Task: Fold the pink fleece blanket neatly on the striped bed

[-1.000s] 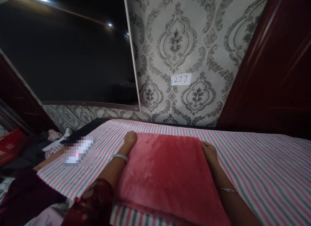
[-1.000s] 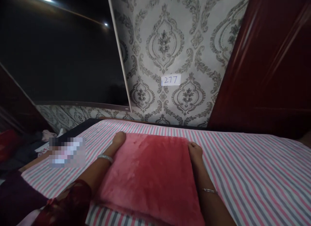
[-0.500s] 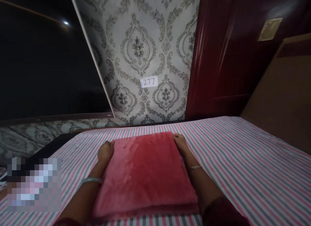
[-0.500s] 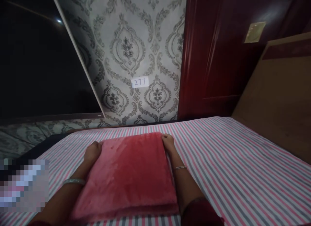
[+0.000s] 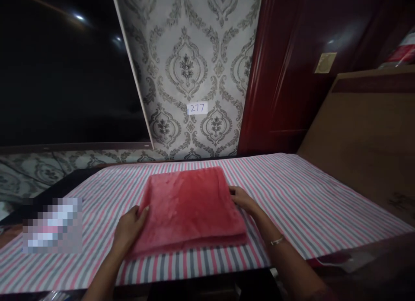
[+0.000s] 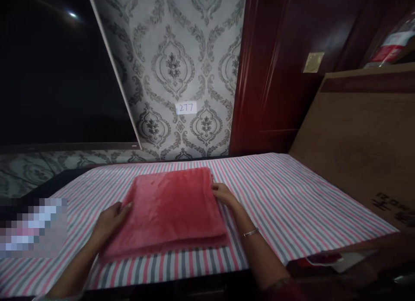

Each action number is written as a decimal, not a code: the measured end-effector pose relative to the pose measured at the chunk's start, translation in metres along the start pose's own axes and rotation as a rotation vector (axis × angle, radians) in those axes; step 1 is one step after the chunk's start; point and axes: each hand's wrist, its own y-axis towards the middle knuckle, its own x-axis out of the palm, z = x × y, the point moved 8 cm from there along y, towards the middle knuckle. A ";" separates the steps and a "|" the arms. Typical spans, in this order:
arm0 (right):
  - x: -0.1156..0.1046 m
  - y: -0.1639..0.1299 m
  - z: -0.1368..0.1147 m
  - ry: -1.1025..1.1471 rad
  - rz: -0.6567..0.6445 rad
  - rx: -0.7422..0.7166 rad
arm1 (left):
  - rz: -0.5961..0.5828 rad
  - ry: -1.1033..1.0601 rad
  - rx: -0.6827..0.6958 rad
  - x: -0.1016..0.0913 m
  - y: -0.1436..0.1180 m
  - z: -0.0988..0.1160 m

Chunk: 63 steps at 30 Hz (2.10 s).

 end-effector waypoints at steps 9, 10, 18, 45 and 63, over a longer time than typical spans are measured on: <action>-0.002 -0.044 0.003 -0.001 0.148 -0.083 | 0.061 0.052 -0.040 0.002 -0.038 -0.012; -0.007 -0.046 0.004 0.002 0.178 -0.075 | 0.079 0.026 -0.051 0.002 -0.038 -0.015; 0.002 -0.084 0.003 0.119 0.084 0.061 | 0.100 -0.432 -0.030 -0.009 -0.055 -0.024; 0.001 -0.144 0.026 0.219 0.081 0.038 | 0.143 -0.727 -0.077 0.034 -0.098 -0.077; -0.008 -0.152 0.017 -0.041 0.160 0.030 | 0.025 -0.479 0.147 0.008 -0.101 -0.059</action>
